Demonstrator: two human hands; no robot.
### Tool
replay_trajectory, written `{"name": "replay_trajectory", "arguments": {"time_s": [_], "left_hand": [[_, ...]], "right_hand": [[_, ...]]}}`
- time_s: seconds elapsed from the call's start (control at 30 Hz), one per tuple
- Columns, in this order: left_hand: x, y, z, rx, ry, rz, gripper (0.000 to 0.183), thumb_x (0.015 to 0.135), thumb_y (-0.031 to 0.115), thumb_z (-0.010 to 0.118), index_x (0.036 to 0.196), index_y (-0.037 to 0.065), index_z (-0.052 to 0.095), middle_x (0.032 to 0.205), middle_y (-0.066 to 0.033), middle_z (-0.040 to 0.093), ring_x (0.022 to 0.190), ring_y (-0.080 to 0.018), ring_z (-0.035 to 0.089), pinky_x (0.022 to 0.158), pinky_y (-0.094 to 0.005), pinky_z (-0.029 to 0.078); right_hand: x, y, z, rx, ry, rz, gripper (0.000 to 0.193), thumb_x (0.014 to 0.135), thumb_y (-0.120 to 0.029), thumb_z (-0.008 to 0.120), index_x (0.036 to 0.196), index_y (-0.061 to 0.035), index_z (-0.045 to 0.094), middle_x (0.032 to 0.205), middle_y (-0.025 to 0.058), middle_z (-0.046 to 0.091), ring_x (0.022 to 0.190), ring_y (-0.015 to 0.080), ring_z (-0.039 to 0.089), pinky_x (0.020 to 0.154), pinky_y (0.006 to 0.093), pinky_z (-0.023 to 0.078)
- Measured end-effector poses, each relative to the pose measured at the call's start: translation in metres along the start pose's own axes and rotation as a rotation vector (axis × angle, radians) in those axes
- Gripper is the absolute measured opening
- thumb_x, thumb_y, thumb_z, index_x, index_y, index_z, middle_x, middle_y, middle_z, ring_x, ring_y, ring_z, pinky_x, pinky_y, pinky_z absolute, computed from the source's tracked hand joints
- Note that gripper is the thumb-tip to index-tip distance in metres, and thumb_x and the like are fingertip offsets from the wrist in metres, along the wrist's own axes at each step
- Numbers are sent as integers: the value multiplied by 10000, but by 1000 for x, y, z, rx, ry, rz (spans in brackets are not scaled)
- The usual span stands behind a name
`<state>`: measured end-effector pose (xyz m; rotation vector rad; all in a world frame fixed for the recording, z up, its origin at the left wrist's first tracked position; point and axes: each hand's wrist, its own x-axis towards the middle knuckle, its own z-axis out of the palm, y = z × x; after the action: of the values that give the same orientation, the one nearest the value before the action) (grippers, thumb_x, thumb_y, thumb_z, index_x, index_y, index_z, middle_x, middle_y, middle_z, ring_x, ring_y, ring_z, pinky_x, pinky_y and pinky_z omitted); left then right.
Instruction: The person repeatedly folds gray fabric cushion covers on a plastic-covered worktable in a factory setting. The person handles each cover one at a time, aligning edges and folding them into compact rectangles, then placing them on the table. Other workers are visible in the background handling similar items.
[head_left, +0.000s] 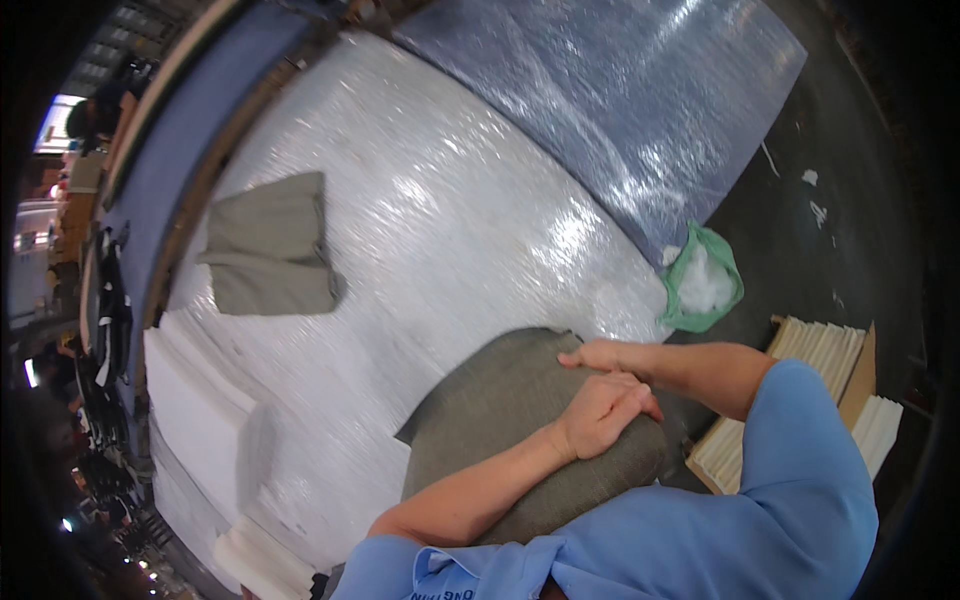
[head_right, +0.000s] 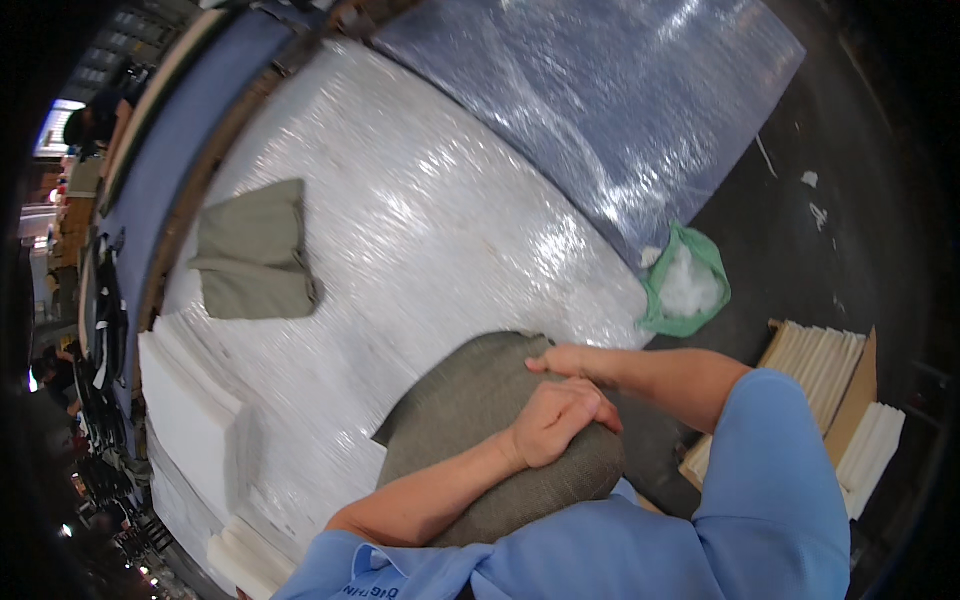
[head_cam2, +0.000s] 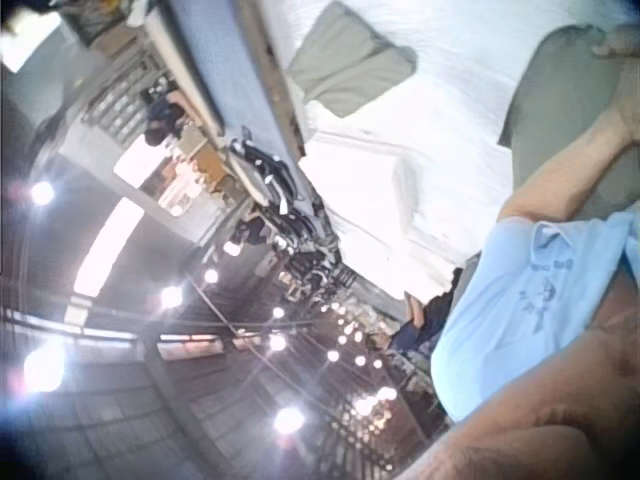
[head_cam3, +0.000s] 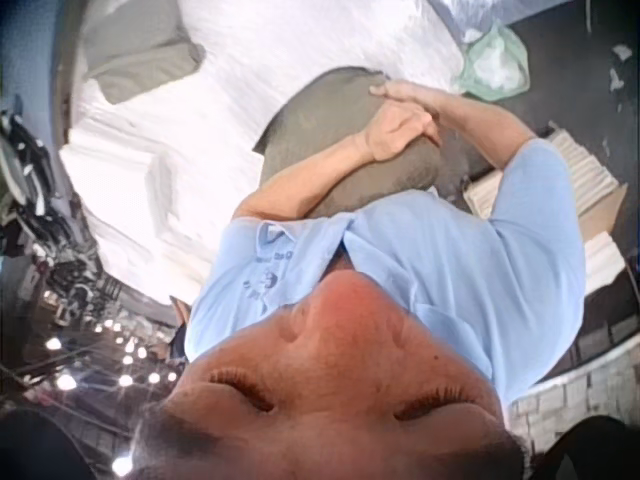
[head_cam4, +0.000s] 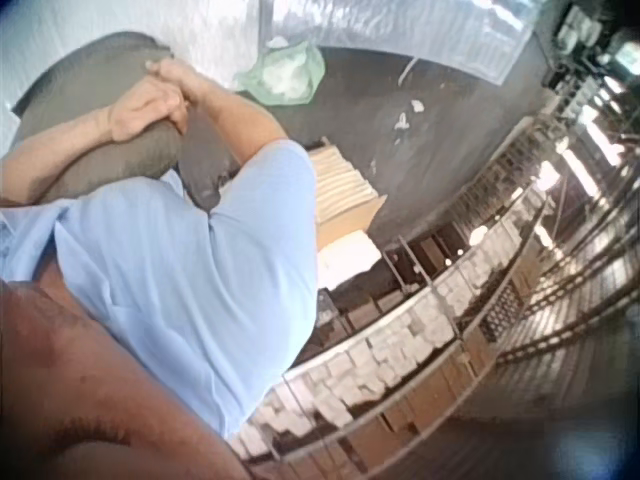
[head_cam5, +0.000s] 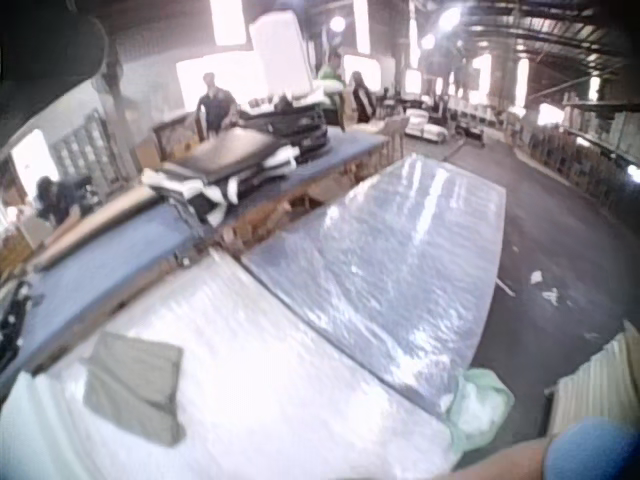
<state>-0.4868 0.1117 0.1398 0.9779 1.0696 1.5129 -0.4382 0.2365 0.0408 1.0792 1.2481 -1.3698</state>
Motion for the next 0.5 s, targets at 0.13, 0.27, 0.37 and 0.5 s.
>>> {"name": "replay_trajectory", "arguments": {"time_s": [0.13,0.27,0.37,0.5], "left_hand": [[5,-1,-4,-33,35,-99,467,1071,198,380,855,-11,737,886,-132,739,863,-260,683,904,-367,502],[10,-19,-8,-40,91,-271,514,1069,240,401,813,-33,752,852,-123,743,855,-203,680,865,-333,515],[14,-34,-16,61,93,-256,558,1079,270,373,816,-39,757,849,-131,748,845,-212,682,874,-327,514],[13,-43,-26,67,89,-363,587,1088,266,333,826,-61,744,879,-155,755,866,-226,686,913,-339,507]], "right_hand": [[40,10,-5,-91,62,-32,757,944,-513,683,1363,108,577,1413,260,580,1316,334,529,1087,444,412],[43,-4,-11,-93,36,-49,666,963,-448,681,1330,103,606,1380,225,612,1278,324,553,1090,433,416],[46,22,-19,-12,-83,-388,648,964,-479,668,1254,100,645,1284,202,661,1201,286,595,1059,398,440],[74,58,-5,512,45,-514,537,992,-491,618,1035,37,705,967,136,723,884,204,676,830,339,529]]}}
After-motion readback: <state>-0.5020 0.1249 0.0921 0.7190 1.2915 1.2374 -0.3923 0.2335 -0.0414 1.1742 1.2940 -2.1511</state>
